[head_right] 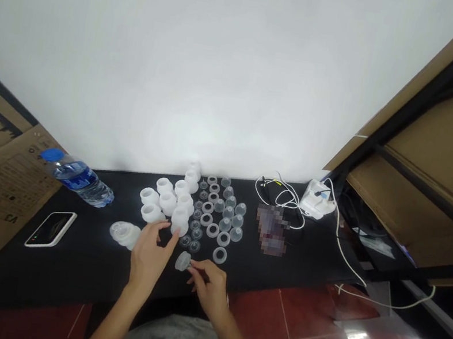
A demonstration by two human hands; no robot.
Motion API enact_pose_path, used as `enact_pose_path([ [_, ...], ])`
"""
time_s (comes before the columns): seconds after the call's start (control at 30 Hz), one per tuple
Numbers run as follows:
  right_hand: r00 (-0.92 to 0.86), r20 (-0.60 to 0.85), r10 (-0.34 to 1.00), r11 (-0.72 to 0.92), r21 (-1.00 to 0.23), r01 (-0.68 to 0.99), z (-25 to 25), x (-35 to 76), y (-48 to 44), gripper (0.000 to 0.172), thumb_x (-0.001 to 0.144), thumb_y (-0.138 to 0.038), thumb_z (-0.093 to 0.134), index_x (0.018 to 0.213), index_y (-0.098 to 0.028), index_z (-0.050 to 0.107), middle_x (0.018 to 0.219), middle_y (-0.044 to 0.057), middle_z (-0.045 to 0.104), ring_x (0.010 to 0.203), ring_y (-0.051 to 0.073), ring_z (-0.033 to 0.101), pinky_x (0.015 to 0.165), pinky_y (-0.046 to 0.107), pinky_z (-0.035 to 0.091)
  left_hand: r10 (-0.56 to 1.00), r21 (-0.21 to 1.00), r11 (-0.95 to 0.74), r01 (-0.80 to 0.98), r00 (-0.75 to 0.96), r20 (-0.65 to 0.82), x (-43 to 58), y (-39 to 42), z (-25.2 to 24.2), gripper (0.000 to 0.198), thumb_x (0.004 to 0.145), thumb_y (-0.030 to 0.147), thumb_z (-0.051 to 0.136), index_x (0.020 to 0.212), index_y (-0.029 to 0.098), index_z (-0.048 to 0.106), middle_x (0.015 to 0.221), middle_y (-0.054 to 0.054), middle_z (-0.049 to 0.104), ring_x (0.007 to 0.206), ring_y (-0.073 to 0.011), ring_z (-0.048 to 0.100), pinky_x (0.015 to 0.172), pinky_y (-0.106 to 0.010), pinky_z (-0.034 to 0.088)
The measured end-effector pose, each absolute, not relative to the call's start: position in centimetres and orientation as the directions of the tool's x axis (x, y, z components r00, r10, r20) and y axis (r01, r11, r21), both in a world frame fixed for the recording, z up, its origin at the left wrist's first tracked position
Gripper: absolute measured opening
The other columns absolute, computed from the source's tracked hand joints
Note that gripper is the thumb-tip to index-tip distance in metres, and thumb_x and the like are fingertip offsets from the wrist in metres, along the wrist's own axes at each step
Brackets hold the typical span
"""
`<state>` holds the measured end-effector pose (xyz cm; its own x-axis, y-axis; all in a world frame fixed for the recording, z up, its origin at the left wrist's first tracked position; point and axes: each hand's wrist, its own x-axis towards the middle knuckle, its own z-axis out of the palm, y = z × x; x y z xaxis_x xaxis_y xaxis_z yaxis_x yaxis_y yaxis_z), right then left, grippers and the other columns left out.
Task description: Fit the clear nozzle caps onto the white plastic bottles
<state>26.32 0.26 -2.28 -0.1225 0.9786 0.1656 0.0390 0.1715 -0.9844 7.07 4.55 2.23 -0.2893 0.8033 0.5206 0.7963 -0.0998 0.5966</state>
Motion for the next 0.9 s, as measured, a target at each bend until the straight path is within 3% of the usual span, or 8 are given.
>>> enact_pose_path([
  [0.07,-0.112,0.137,0.984,0.139,-0.990,0.017,-2.2,26.3,0.3,0.027,0.103,-0.048,0.074,0.108,-0.023,0.084,0.081,0.003,0.075,0.057,0.016,0.071,0.047,0.023,0.059,0.777,0.585,-0.120,0.802,-0.291,0.558,6.9,4.0,2.3,0.026,0.105,0.044,0.067,0.115,0.021,0.070,0.120,-0.014,0.076,0.103,-0.0303,0.073,0.090,-0.043,0.059],
  [0.2,-0.136,0.094,0.986,0.100,-0.994,0.033,-2.2,26.3,0.5,0.031,0.104,-0.052,0.072,0.106,-0.022,0.081,0.071,0.001,0.071,0.055,0.016,0.069,0.048,0.024,0.058,0.807,0.581,-0.011,0.814,-0.336,0.485,6.9,4.3,2.5,0.052,0.102,0.056,0.068,0.135,0.017,0.068,0.103,-0.013,0.077,0.086,-0.0297,0.073,0.078,-0.041,0.059],
  [0.27,-0.142,0.099,0.985,0.107,-0.993,0.051,-2.3,26.3,0.6,0.033,0.104,-0.054,0.072,0.105,-0.022,0.081,0.073,0.002,0.072,0.055,0.016,0.069,0.047,0.023,0.057,0.842,0.552,0.009,0.834,-0.304,0.446,7.2,5.3,2.3,0.057,0.100,0.060,0.067,0.135,0.015,0.069,0.106,-0.015,0.078,0.090,-0.0325,0.075,0.079,-0.043,0.059],
  [0.37,-0.138,0.114,0.984,0.125,-0.990,0.068,-2.6,26.3,0.7,0.034,0.104,-0.055,0.071,0.105,-0.022,0.080,0.077,0.003,0.073,0.056,0.016,0.069,0.046,0.023,0.056,0.886,0.469,-0.035,0.882,-0.189,0.423,7.7,7.1,1.8,0.051,0.100,0.059,0.069,0.128,0.016,0.073,0.114,-0.018,0.080,0.103,-0.0369,0.077,0.084,-0.043,0.060],
  [0.5,-0.130,0.127,0.983,0.138,-0.987,0.084,-2.6,26.4,0.6,0.032,0.105,-0.052,0.069,0.106,-0.022,0.080,0.078,0.003,0.073,0.056,0.015,0.070,0.048,0.023,0.056,0.927,0.422,-0.045,0.906,-0.119,0.355,8.2,8.6,1.6,0.038,0.103,0.051,0.066,0.121,0.018,0.075,0.106,-0.014,0.080,0.098,-0.0348,0.077,0.076,-0.040,0.059],
  [0.57,-0.128,0.132,0.983,0.144,-0.986,0.089,-2.4,26.5,0.6,0.031,0.105,-0.051,0.070,0.106,-0.022,0.080,0.078,0.003,0.072,0.056,0.015,0.069,0.049,0.023,0.057,0.916,0.446,-0.061,0.893,-0.127,0.381,8.2,8.5,2.1,0.037,0.104,0.050,0.065,0.122,0.019,0.074,0.106,-0.014,0.079,0.099,-0.0349,0.076,0.079,-0.041,0.060],
  [0.73,-0.115,0.099,0.988,0.107,-0.992,0.067,-1.9,26.9,0.6,0.033,0.104,-0.053,0.071,0.107,-0.021,0.080,0.073,0.001,0.071,0.055,0.015,0.067,0.050,0.025,0.057,0.834,0.557,-0.180,0.811,-0.174,0.523,6.8,5.5,4.1,0.039,0.101,0.046,0.072,0.131,0.021,0.070,0.120,-0.014,0.077,0.114,-0.0350,0.071,0.103,-0.049,0.057],
  [0.9,-0.063,0.039,0.997,0.038,-0.999,-0.026,-1.8,27.1,0.8,0.034,0.104,-0.054,0.071,0.100,-0.021,0.074,0.073,0.002,0.071,0.053,0.015,0.066,0.049,0.025,0.056,0.894,0.770,-0.174,0.614,-0.230,0.385,5.3,-0.6,3.1,0.039,0.100,0.049,0.071,0.130,0.024,0.067,0.124,-0.013,0.074,0.116,-0.0318,0.073,0.104,-0.051,0.060],
])
